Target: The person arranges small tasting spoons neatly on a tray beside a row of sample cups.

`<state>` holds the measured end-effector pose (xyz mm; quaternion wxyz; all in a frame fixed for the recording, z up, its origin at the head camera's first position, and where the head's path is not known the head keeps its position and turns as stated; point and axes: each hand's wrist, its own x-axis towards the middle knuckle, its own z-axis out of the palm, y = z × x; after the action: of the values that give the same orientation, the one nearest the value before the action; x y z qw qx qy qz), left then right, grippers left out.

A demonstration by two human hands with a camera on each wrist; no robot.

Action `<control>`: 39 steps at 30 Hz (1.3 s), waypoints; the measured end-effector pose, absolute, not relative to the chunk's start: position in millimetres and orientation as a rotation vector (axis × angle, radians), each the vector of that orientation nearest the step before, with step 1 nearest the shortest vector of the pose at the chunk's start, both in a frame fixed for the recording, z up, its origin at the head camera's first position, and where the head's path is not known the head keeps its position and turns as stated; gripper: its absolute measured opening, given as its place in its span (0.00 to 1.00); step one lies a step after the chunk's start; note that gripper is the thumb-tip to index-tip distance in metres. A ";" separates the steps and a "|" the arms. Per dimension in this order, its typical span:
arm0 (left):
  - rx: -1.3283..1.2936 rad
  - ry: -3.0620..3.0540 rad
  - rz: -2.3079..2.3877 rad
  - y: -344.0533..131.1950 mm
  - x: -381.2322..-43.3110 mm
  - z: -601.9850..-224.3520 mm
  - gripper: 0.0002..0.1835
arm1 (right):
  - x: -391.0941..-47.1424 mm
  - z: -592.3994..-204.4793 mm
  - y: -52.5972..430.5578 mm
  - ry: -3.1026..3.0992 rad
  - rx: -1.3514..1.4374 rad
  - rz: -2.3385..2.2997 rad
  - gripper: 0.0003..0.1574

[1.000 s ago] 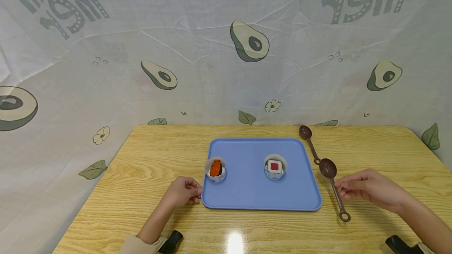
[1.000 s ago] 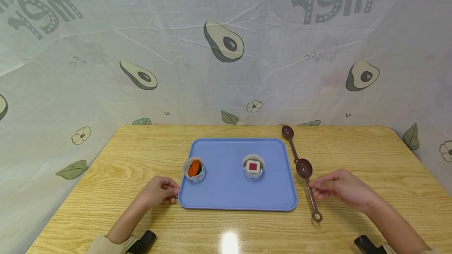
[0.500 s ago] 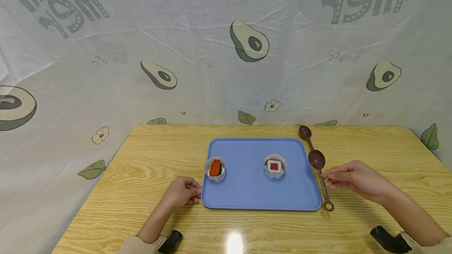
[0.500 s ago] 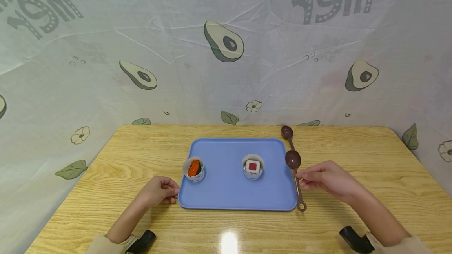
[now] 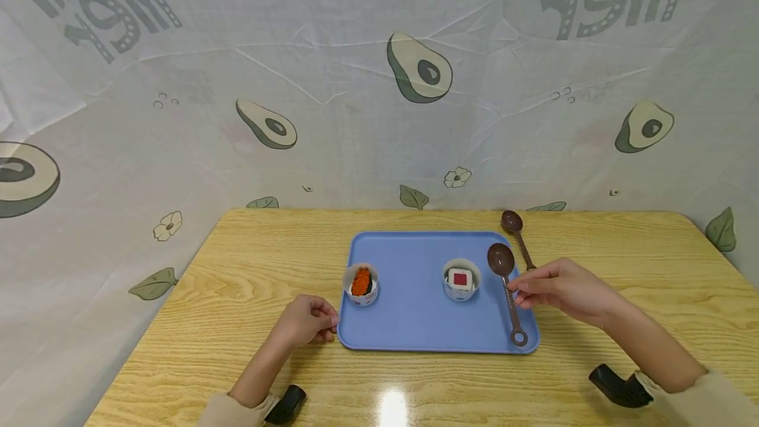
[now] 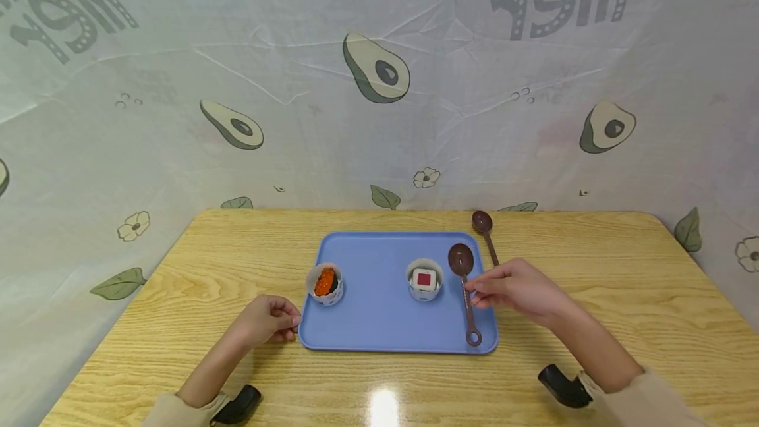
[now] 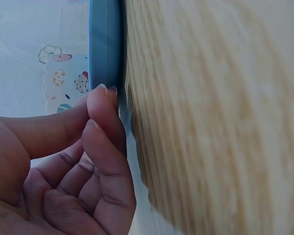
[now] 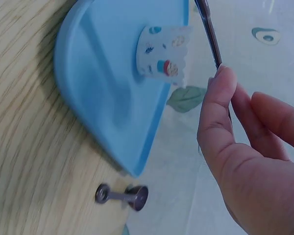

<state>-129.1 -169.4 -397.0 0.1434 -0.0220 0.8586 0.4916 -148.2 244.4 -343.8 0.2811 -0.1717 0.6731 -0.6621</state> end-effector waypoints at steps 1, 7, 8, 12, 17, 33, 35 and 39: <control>-0.063 2.475 1.417 -169.2 -129.3 -397.0 0.03 | -148.6 -343.1 241.3 1.818 -0.453 -1.765 0.16; -0.077 2.479 1.409 -167.8 -130.1 -395.5 0.03 | -151.1 -339.1 221.7 1.891 -0.400 -1.721 0.20; -0.083 2.482 1.406 -167.6 -129.9 -395.0 0.03 | -151.6 -338.6 218.4 1.895 -0.399 -1.721 0.20; -0.105 2.487 1.400 -166.5 -129.3 -393.0 0.03 | -152.7 -336.5 205.7 1.903 -0.376 -1.744 0.20; -0.102 2.493 1.392 -166.4 -129.3 -392.6 0.03 | -153.5 -335.6 190.6 1.894 -0.337 -1.769 0.20; -0.119 2.496 1.382 -166.0 -128.7 -392.1 0.04 | -163.0 -340.0 156.9 1.903 -0.288 -1.745 0.18; -0.122 2.497 1.381 -165.8 -128.8 -392.3 0.04 | -163.5 -340.7 152.3 1.905 -0.293 -1.743 0.18; -0.118 2.497 1.382 -165.9 -129.4 -393.5 0.04 | -163.9 -342.4 144.0 1.913 -0.292 -1.739 0.17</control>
<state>-129.4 -165.9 -393.5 0.1421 -0.0408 0.8653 0.4790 -163.9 144.0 -342.4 0.2665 -0.1082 0.7087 -0.6442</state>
